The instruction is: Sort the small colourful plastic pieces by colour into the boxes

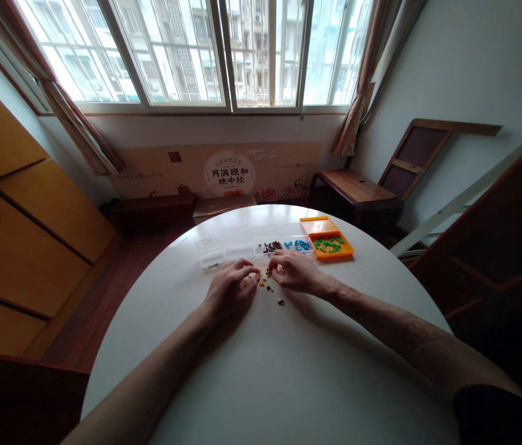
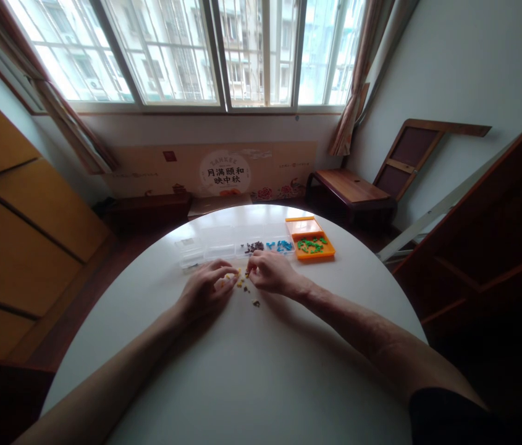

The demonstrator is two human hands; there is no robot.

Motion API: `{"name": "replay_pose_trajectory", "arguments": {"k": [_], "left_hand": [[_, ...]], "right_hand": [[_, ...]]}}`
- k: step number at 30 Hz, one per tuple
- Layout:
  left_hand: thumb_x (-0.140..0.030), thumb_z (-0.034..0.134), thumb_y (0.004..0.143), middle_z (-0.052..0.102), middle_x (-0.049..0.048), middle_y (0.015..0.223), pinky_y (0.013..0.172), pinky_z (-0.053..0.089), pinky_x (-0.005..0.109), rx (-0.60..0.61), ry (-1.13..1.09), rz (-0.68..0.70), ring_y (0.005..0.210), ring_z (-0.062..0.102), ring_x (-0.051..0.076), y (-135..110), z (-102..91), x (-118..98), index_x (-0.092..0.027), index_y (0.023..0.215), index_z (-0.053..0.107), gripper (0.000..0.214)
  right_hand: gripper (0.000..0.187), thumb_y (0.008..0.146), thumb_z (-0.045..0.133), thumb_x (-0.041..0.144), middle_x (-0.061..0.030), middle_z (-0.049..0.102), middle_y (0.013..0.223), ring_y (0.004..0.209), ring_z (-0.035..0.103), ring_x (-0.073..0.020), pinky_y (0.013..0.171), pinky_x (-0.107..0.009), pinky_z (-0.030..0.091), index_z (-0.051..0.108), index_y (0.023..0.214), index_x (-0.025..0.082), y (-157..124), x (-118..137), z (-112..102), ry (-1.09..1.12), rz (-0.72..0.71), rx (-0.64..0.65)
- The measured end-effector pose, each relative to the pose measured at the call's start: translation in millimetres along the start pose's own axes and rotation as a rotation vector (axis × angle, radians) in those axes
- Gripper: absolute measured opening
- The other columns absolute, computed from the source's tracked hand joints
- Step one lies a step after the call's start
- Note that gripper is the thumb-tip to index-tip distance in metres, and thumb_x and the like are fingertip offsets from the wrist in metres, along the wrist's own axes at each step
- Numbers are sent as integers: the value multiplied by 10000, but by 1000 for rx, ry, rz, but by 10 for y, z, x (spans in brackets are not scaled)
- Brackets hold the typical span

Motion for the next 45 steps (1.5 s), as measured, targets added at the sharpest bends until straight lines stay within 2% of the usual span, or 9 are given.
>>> {"name": "replay_pose_trajectory", "arguments": {"k": [7,20,31,34,40,42,45], "left_hand": [[-308,651,1045,778,70,1155,978,569,420,-4,-5,5,1042,734,257,-2,-3,0,-268,1117,816,184],[-316,649,1048,774,66,1165,972,567,413,6,9,3,1058,729,262,-1,-11,-3,-272,1121,813,185],[-304,642,1049,776,69,1164,969,555,407,1,9,3,1051,726,259,-9,-9,-13,-252,1114,810,187],[-300,648,1047,776,68,1175,972,547,416,4,5,-3,1053,726,265,-12,-3,0,-249,1114,809,182],[-294,668,1045,784,60,1176,989,533,422,-7,-7,1,1059,735,267,-15,-10,6,-253,1114,812,165],[-287,675,1041,782,58,1170,984,534,415,-16,-8,3,1047,736,262,-16,-23,2,-256,1109,814,157],[-277,682,1035,778,57,1165,981,536,409,-18,-11,0,1027,733,255,-20,-30,4,-258,1102,816,151]], "right_hand": [[13,935,800,237,-38,775,994,876,708,-203,814,-312,495,813,936,235,9,-26,42,1,25,-7],[91,1043,732,248,-70,774,1060,882,700,-196,874,-329,465,788,1006,187,-3,21,54,-83,-70,23],[66,1039,732,233,-57,767,1064,902,699,-190,912,-325,452,779,1017,192,-21,64,80,-94,-82,10],[71,1057,708,232,-58,763,1080,915,701,-194,919,-327,453,765,1029,199,7,23,15,-77,-65,-47],[99,1073,695,265,-62,756,1041,999,679,-240,969,-369,464,733,1001,210,234,-251,-275,-50,27,-290],[106,1067,706,263,-66,753,1022,993,665,-245,972,-381,468,732,979,209,294,-337,-294,-53,38,-305],[88,1042,740,242,-59,753,1008,942,659,-228,942,-375,478,752,961,213,295,-354,-217,-38,-17,-240]]}}
Point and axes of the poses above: each hand's wrist, its own y-axis towards the middle knuckle, its own z-axis out of the palm, x = y × z, the point moved 7 cm from there along y, towards the middle knuckle
